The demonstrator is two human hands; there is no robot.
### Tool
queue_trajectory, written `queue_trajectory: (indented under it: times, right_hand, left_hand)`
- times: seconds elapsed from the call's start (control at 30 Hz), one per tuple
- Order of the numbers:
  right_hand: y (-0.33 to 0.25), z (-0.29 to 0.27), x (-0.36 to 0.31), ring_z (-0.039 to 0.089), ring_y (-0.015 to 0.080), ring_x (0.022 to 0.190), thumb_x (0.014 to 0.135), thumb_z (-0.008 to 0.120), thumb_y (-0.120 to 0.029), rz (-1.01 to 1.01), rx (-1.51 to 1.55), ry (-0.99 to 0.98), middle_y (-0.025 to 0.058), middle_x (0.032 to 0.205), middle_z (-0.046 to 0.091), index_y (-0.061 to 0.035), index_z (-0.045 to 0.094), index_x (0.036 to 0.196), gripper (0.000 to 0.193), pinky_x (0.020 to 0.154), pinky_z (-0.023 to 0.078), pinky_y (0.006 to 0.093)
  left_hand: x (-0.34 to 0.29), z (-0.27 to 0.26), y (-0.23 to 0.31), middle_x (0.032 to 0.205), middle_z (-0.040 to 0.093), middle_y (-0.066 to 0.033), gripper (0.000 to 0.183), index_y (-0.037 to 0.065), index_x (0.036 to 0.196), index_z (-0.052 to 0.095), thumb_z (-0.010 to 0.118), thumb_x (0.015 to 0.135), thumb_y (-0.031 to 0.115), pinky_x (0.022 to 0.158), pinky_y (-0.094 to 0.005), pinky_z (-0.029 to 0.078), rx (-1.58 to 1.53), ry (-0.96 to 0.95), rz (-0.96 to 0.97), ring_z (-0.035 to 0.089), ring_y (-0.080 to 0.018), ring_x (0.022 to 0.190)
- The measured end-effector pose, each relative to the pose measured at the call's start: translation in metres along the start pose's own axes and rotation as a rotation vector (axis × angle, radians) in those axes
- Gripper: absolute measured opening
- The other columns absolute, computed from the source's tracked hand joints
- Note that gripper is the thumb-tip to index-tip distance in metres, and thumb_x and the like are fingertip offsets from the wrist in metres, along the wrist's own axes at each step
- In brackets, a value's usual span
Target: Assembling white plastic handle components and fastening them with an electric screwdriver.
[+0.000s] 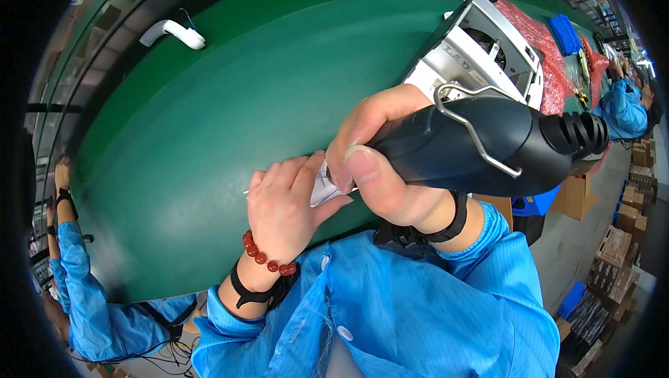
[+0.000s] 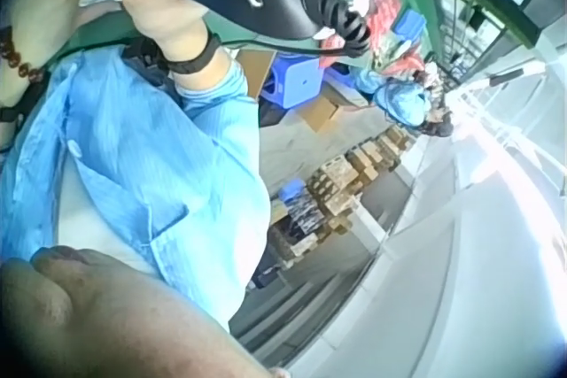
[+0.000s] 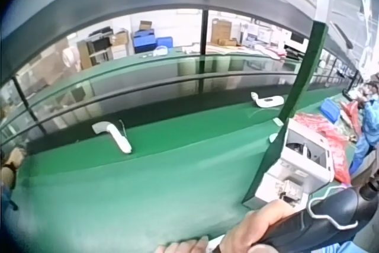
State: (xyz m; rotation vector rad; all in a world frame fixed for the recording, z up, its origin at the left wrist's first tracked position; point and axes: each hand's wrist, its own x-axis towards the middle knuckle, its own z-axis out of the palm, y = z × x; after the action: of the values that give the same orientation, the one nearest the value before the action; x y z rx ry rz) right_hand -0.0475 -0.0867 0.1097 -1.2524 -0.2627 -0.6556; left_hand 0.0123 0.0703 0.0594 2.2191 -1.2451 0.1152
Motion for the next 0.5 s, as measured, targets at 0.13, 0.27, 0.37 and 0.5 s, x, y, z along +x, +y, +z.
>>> queue_trajectory:
  times: [0.13, 0.27, 0.37, 0.5]
  right_hand:
    - [0.002, 0.001, 0.000, 0.054, 0.0142, 0.055, 0.092, 0.058, -0.016, 0.058, -0.086, 0.035, 0.0076, 0.069, 0.053, -0.0037, 0.042, 0.099, 0.021, 0.054, 0.047, 0.0294]
    - [0.007, -0.001, 0.002, 0.056, 0.0131, 0.057, 0.090, 0.056, -0.004, 0.037, -0.036, 0.030, 0.0103, 0.070, 0.056, 0.0000, 0.042, 0.100, 0.018, 0.055, 0.049, 0.0275]
    - [0.004, -0.004, 0.004, 0.055, 0.0134, 0.056, 0.090, 0.055, -0.004, 0.038, -0.034, 0.005, 0.0100, 0.069, 0.055, -0.0006, 0.041, 0.100, 0.018, 0.054, 0.049, 0.0280]
    - [-0.005, -0.001, 0.008, 0.053, 0.0139, 0.055, 0.091, 0.055, -0.007, 0.030, 0.001, 0.045, 0.0097, 0.068, 0.054, -0.0017, 0.041, 0.101, 0.018, 0.053, 0.048, 0.0289]
  left_hand:
    - [0.000, -0.001, 0.000, 0.096, 0.065, -0.0027, 0.060, 0.008, 0.108, 0.066, 0.084, 0.056, 0.031, 0.068, -0.0344, 0.040, -0.010, -0.002, -0.002, 0.060, -0.0198, 0.079]
    - [0.001, -0.002, 0.000, 0.096, 0.065, -0.0027, 0.060, 0.008, 0.109, 0.066, 0.084, 0.057, 0.032, 0.067, -0.0346, 0.039, -0.015, -0.010, -0.003, 0.060, -0.0199, 0.079]
    - [0.004, -0.009, 0.001, 0.098, 0.065, -0.0027, 0.060, 0.008, 0.109, 0.066, 0.084, 0.057, 0.033, 0.071, -0.0345, 0.041, -0.034, -0.050, -0.027, 0.061, -0.0210, 0.083]
    - [0.004, -0.013, -0.008, 0.103, 0.066, -0.0026, 0.045, 0.008, 0.103, 0.068, 0.082, 0.063, 0.023, 0.079, -0.0351, 0.043, -0.270, 0.062, 0.012, 0.061, -0.0230, 0.092]
